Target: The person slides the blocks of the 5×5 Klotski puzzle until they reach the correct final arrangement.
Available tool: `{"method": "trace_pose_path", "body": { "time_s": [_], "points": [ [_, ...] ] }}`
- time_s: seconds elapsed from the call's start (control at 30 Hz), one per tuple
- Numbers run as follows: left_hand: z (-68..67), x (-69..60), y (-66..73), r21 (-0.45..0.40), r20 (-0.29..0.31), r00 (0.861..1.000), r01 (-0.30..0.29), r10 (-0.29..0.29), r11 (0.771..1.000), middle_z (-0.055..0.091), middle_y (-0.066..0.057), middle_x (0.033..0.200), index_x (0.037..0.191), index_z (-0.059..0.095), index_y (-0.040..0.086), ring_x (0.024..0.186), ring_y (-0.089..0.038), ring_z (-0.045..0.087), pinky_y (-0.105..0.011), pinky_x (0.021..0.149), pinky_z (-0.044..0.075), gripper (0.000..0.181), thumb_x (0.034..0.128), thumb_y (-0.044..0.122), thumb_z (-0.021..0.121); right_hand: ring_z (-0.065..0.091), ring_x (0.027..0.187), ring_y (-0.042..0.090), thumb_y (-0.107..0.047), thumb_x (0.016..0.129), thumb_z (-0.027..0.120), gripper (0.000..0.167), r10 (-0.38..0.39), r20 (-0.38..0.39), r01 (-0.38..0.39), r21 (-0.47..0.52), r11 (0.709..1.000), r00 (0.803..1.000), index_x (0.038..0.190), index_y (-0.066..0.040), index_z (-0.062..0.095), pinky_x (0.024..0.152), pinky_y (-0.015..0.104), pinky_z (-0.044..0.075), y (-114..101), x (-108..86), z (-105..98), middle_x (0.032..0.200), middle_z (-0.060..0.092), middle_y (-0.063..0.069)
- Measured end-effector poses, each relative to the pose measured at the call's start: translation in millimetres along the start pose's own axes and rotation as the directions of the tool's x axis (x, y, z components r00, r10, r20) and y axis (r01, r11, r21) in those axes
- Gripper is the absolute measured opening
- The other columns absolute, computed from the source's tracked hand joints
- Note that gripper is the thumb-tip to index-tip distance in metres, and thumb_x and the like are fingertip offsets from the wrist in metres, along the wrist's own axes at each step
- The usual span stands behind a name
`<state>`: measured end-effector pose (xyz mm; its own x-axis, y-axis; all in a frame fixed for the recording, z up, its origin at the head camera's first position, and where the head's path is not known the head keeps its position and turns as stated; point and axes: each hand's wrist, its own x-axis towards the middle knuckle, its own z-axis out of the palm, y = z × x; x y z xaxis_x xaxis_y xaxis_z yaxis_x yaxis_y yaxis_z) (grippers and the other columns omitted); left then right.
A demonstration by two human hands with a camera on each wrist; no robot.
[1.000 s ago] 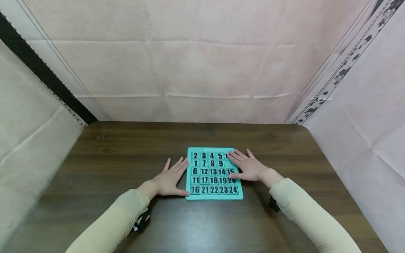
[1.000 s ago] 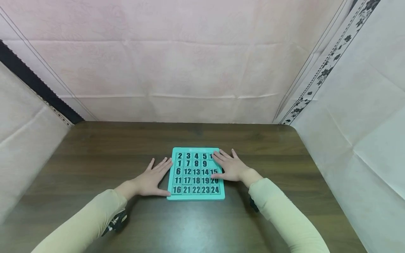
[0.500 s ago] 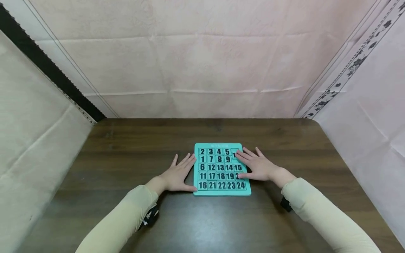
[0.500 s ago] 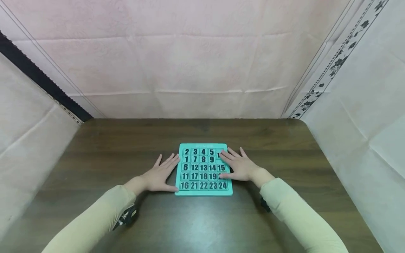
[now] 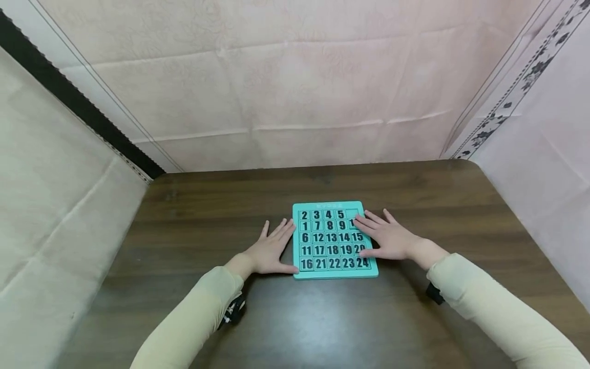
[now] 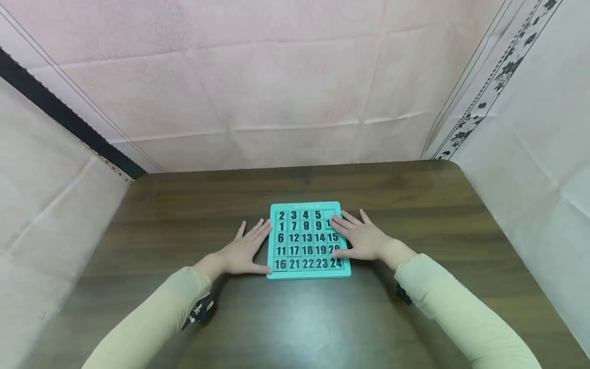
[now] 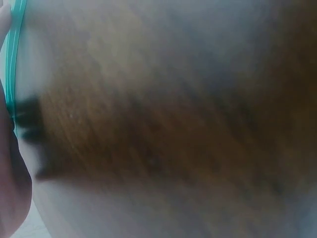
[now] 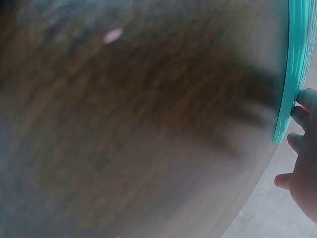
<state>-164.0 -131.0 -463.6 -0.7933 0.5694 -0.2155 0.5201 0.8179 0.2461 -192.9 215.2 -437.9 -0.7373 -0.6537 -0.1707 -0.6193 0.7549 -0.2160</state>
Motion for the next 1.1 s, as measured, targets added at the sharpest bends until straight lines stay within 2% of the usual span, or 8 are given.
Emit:
{"method": "trace_pose_path", "body": {
  "time_s": [0.43,0.6,1.1],
  "points": [
    [1.2,4.7,0.5,0.003,0.017,1.0,0.025,-0.025,1.0,-0.008,0.0,0.159,0.152,-0.004,0.015,0.146,-0.016,-0.009,-0.056,0.113,-0.009,0.112,0.0751,0.077,0.049,0.016,0.144,0.033,-0.065,0.082,0.054,0.087,-0.009,-0.021,0.009,-0.014,1.0,1.0,0.147,-0.013,0.03,0.11,0.064,0.003,-1.4,-4.5,-0.8,0.154,0.028,0.007],
    [0.5,1.4,-0.8,-0.002,0.028,0.999,0.028,-0.028,1.0,-0.008,0.001,0.159,0.152,-0.003,0.016,0.146,-0.015,-0.01,-0.055,0.113,-0.009,0.113,0.0739,0.078,0.049,0.017,0.144,0.034,-0.065,0.082,0.053,0.087,-0.01,-0.026,0.01,-0.001,1.0,1.0,0.147,-0.013,0.031,0.11,0.064,0.003,-4.4,-4.3,3.9,0.154,0.028,0.008],
    [3.2,1.1,-2.4,-0.015,0.008,1.0,0.012,-0.012,1.0,-0.006,0.001,0.159,0.152,-0.003,0.015,0.146,-0.016,-0.007,-0.057,0.113,-0.008,0.113,0.0738,0.08,0.047,0.015,0.144,0.034,-0.065,0.082,0.054,0.087,-0.013,-0.032,0.012,-0.021,1.0,0.999,0.148,-0.014,0.029,0.112,0.062,0.002,-4.4,-3.1,-0.3,0.155,0.026,0.008]
  ]
}}
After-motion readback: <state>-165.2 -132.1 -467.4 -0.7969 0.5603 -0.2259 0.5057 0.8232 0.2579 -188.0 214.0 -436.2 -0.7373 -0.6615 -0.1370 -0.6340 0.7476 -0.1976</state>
